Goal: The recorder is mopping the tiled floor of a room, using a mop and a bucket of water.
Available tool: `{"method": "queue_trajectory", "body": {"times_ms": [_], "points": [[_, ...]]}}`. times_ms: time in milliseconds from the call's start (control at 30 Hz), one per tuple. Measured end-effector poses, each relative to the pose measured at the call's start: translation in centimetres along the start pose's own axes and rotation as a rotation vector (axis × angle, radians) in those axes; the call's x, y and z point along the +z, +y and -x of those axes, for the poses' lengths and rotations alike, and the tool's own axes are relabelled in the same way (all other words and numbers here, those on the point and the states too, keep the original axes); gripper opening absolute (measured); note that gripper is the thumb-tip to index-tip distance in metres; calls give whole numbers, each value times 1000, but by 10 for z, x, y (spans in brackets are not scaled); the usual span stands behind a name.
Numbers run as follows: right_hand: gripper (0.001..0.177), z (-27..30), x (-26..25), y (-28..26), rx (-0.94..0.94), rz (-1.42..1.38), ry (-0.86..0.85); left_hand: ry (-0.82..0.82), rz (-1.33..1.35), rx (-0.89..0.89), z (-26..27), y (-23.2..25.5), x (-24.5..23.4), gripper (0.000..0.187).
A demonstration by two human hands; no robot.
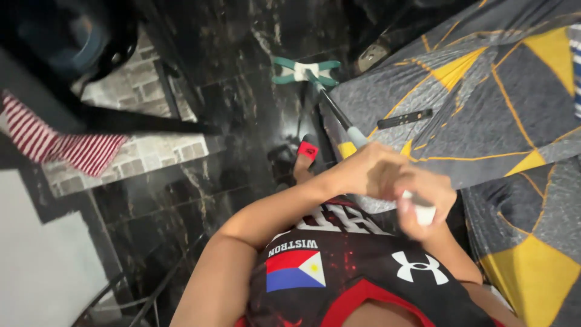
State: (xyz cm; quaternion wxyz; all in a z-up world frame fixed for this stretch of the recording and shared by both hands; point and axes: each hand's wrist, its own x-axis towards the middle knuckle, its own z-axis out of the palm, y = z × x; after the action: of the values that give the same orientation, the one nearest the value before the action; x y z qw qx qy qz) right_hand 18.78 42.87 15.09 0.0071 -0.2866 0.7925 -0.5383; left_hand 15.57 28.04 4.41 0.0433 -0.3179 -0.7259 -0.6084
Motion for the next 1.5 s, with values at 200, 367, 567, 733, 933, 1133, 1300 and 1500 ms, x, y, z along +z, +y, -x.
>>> {"method": "queue_trajectory", "body": {"times_ms": [200,367,567,733,933,1133,1300,1500], "points": [[8,15,36,-53,-221,-308,-79,-351,-198,-143,40,66,-12,24],[13,38,56,0,-350,-280,-1,-74,-42,-97,71,27,15,23],[20,81,99,80,-311,-145,137,97,-119,0,101,-24,16,28],[19,62,119,23,-273,-595,-111,125,-348,-45,149,-7,15,21],[18,62,175,24,-587,-551,-340,252,-481,-162,214,34,-22,21],[16,29,216,69,-620,-558,-437,273,-610,-226,230,-12,-43,26],[19,11,198,58,-586,-469,-581,582,-496,-278,217,-3,-30,29],[13,-29,141,-27,-674,-742,-812,465,-391,-247,170,96,-40,38]]}}
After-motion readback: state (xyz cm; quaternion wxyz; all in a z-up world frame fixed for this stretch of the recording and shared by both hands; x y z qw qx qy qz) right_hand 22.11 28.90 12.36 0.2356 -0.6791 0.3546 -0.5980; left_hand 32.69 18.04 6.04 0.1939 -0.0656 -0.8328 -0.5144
